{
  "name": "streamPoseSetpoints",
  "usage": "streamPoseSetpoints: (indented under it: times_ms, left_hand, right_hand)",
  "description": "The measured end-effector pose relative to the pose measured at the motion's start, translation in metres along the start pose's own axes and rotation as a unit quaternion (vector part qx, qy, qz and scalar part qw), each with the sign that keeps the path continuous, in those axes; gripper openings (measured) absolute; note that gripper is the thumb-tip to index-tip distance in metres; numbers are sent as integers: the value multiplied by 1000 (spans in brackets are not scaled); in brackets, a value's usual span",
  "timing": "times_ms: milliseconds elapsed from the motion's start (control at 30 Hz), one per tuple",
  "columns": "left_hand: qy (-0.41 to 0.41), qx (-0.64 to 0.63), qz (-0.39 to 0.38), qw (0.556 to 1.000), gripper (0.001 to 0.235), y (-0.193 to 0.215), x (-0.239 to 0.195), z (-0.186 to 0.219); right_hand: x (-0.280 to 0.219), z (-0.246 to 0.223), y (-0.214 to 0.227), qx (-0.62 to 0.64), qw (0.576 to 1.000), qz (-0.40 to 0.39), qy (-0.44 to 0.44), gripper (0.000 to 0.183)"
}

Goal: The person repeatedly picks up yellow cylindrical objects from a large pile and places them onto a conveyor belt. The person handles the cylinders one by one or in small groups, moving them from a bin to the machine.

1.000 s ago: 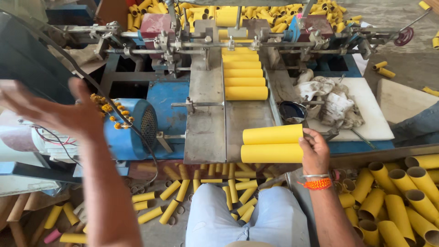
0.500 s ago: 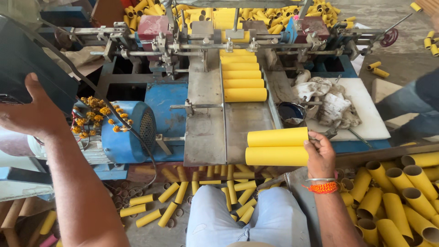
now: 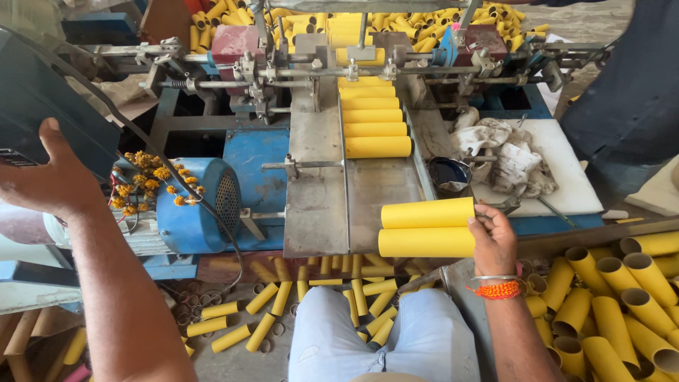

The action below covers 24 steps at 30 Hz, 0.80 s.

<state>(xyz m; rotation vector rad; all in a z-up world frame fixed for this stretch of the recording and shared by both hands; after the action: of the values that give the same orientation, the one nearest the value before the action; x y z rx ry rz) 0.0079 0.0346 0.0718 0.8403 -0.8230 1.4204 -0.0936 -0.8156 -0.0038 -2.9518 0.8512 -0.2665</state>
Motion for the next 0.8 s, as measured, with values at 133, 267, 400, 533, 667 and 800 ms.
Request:
streamPoseSetpoints:
  times_ms: [133,267,400,533,667,800]
  left_hand:
    - [-17,22,2,1000,75,7,4,13]
    - [-3,-21,-17,1000,72,14,8,27]
    - [7,-71,-29,997,70,18,10,38]
    - [27,-70,-32,997,73,17,11,34]
    - [-4,-47,-20,999,76,13,8,28]
    - [13,-27,-28,999,81,12,9,19]
  right_hand:
    - [0,3,-1,10,1000,0,-13,29]
    - [0,5,-3,12,1000,-2,-16,29]
    - [-1,5,-4,19,1000,-11,-12,30]
    - [-1,1,-5,27,999,-15,-10,30]
    - [-1,-2,-4,22,1000,-10,-11,30]
    - [-4,-2,-4,19,1000,-6,-9,30]
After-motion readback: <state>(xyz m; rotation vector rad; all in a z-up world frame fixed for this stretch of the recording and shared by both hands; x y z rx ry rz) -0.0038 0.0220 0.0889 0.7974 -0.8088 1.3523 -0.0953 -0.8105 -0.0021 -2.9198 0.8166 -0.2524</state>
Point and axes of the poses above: each hand's wrist, its own x-axis towards the middle knuckle, its own y-axis out of the back of the hand, z = x × y, the point moved 8 cm from there along x, towards the middle knuckle, and after that the axes turned 8 degrees about z, right-handed, at the moved point
